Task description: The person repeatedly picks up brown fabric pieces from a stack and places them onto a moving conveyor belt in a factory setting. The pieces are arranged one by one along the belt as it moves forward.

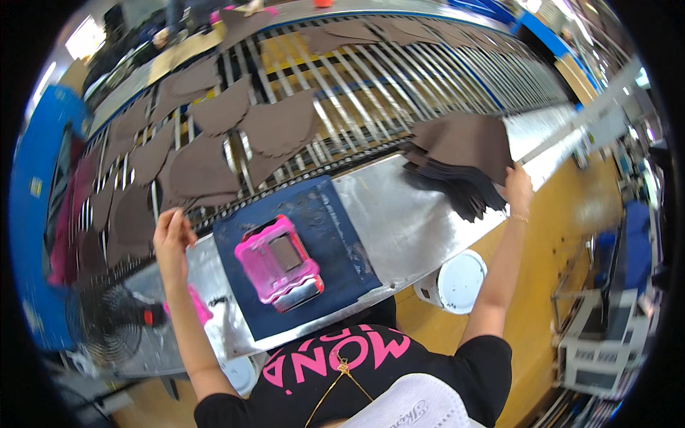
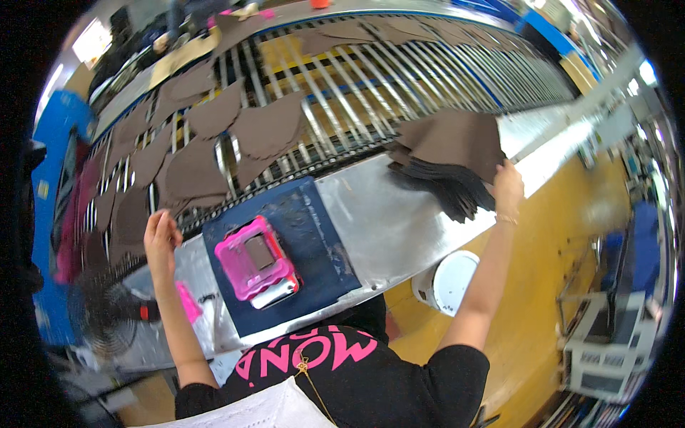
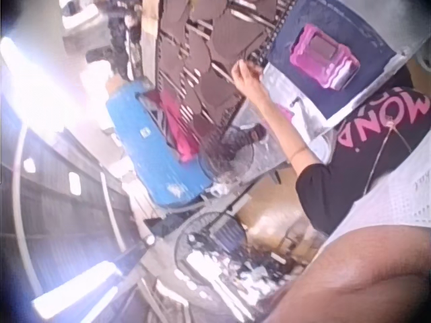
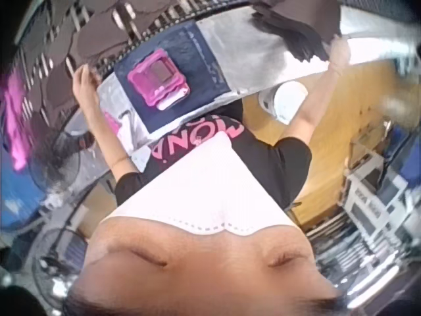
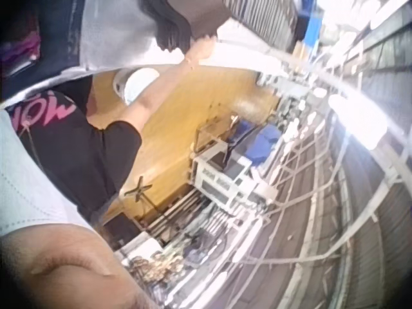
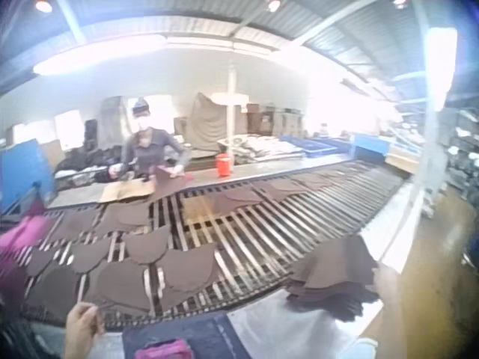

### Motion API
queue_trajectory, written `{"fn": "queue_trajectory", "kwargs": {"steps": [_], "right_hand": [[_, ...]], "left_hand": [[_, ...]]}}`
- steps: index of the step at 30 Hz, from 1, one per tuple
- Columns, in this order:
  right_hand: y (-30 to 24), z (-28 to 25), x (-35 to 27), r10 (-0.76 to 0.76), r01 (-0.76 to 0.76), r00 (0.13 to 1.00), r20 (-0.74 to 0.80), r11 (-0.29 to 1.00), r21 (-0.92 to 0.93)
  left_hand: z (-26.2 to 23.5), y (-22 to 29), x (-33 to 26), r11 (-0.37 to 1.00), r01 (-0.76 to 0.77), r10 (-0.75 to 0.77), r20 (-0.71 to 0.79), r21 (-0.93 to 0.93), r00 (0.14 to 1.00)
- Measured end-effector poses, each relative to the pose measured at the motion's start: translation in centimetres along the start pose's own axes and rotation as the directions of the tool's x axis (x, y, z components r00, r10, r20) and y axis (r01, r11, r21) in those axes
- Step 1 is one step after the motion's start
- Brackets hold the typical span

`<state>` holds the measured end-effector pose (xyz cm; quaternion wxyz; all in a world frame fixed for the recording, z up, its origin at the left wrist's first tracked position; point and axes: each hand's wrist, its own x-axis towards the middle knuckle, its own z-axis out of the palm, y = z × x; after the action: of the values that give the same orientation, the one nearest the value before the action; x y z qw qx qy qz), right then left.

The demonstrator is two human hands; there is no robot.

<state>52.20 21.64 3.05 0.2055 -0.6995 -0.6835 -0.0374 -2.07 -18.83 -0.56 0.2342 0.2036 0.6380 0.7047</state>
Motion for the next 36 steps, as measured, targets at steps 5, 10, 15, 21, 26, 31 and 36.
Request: {"fn": "queue_trajectory", "kwargs": {"steps": [5,10,15,21,26,31,36], "right_hand": [[-5.8,-7.9,-4.8,-0.112,0.142,0.988,-0.106,0.933,0.332],[-14.5,-8.5,-11.0,-0.319,0.12,0.948,-0.003,0.349,0.929],[-22.5,-5.1,-17.8,-0.596,0.012,0.802,-0.037,-0.047,0.999],[-27.4,-1.3,-22.5,-0.867,0.145,0.498,-0.002,0.081,0.986],[-28.9,-0.2,-24.4,-0.919,0.303,0.385,-0.091,0.032,0.952],[-26.4,0.5,-22.8,-0.898,0.343,0.439,-0.019,0.148,0.928],[-19.9,3.8,-19.6,-0.852,0.4,0.521,0.056,0.302,0.865]], "left_hand": [[5.4,3.4,-1.8,0.993,-0.016,-0.009,0.214,0.115,0.977],[9.2,3.3,-3.6,0.864,-0.476,0.39,0.381,0.164,0.838],[5.9,7.0,-5.9,0.998,0.012,-0.031,0.333,0.058,0.943],[-3.1,9.2,-10.2,0.929,-0.28,0.292,-0.013,0.244,0.956],[-5.5,9.6,-13.0,0.884,-0.266,0.306,-0.047,0.385,0.951],[-4.5,7.8,-13.4,0.855,-0.237,0.235,0.063,0.462,0.97],[1.6,5.1,-11.1,0.807,-0.233,0.079,0.293,0.543,0.953]]}}
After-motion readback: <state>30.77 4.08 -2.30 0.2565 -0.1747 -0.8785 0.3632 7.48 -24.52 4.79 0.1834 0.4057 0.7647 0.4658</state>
